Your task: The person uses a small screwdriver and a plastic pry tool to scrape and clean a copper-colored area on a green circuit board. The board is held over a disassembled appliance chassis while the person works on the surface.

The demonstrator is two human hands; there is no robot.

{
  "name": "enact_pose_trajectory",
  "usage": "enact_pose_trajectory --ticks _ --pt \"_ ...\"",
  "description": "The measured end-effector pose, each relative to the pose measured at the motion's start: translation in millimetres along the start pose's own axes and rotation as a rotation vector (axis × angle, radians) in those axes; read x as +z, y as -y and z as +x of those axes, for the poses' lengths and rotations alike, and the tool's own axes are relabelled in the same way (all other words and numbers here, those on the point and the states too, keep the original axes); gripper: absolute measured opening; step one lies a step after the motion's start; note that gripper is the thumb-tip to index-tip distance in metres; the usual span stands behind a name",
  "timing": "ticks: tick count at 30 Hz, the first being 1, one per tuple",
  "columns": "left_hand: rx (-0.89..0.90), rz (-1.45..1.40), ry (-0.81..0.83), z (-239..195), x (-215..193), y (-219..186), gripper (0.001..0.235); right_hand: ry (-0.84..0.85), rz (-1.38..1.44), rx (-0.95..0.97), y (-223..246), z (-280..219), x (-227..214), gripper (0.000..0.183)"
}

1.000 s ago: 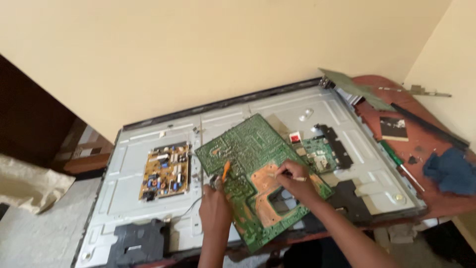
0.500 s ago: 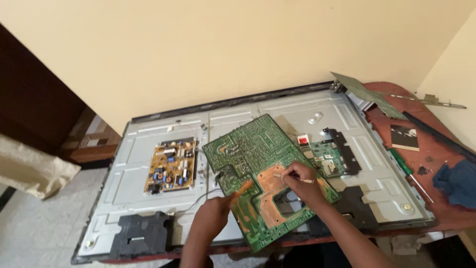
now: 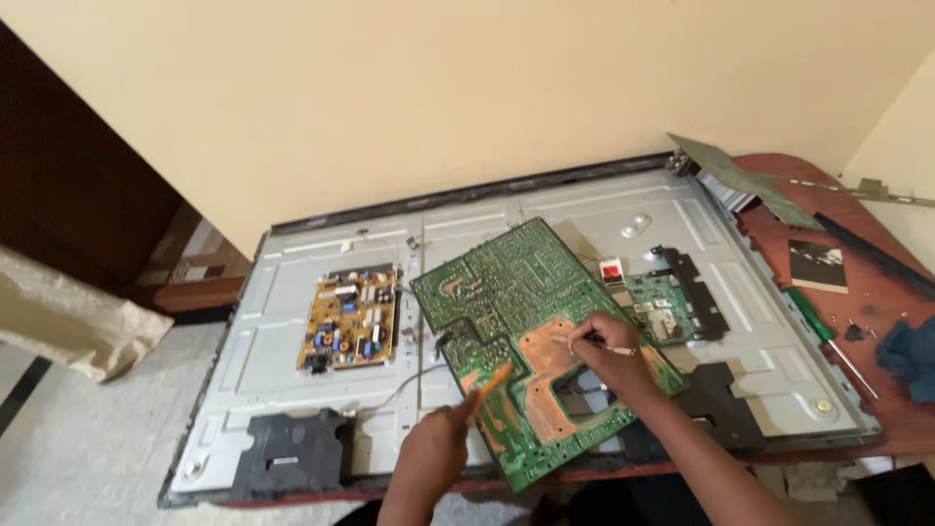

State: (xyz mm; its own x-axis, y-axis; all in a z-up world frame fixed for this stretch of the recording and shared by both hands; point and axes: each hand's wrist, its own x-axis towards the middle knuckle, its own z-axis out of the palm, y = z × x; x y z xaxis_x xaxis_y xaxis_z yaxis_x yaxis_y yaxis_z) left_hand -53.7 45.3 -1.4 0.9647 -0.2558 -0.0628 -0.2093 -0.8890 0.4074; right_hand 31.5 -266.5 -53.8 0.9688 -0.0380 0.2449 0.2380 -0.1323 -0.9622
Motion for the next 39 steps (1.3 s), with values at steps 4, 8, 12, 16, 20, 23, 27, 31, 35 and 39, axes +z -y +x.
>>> enact_pose_trajectory --ticks 4,8,12,16,20,23,27,31,35,39 --pt "-0.215 0.081 -0.053 1 -9 10 0.059 0.001 -0.081 -0.08 -6 -6 -4 0.003" --pt "-0.12 0.023 -0.016 5 -11 11 0.05 0.009 0.002 -0.004 -6 -4 -1 0.004" --pt "-0.234 0.091 -0.153 19 -1 6 0.047 -0.022 -0.05 -0.027 -2 -1 -4 0.004" --pt "-0.165 0.024 -0.126 21 1 16 0.046 0.002 0.035 -0.007 1 -7 0 0.003" --pt "-0.132 0.052 0.011 22 -8 6 0.046 -0.024 0.009 -0.018 8 0 1 0.004" --pt "-0.323 0.069 -0.041 17 -10 -4 0.042 -0.045 -0.047 -0.042 3 -7 -4 0.005" --pt "-0.235 0.08 -0.013 13 -18 -10 0.053 -0.039 -0.024 -0.026 1 -7 2 0.005" --pt "-0.356 0.122 -0.071 19 -21 -5 0.044 -0.012 0.046 -0.04 1 -2 -2 0.006" --pt "-0.351 0.159 -0.108 13 -20 8 0.041 -0.043 -0.036 -0.015 -1 -7 0 0.007" --pt "-0.328 0.071 -0.093 10 -30 15 0.038 -0.044 -0.079 -0.044 6 -2 0 0.006"
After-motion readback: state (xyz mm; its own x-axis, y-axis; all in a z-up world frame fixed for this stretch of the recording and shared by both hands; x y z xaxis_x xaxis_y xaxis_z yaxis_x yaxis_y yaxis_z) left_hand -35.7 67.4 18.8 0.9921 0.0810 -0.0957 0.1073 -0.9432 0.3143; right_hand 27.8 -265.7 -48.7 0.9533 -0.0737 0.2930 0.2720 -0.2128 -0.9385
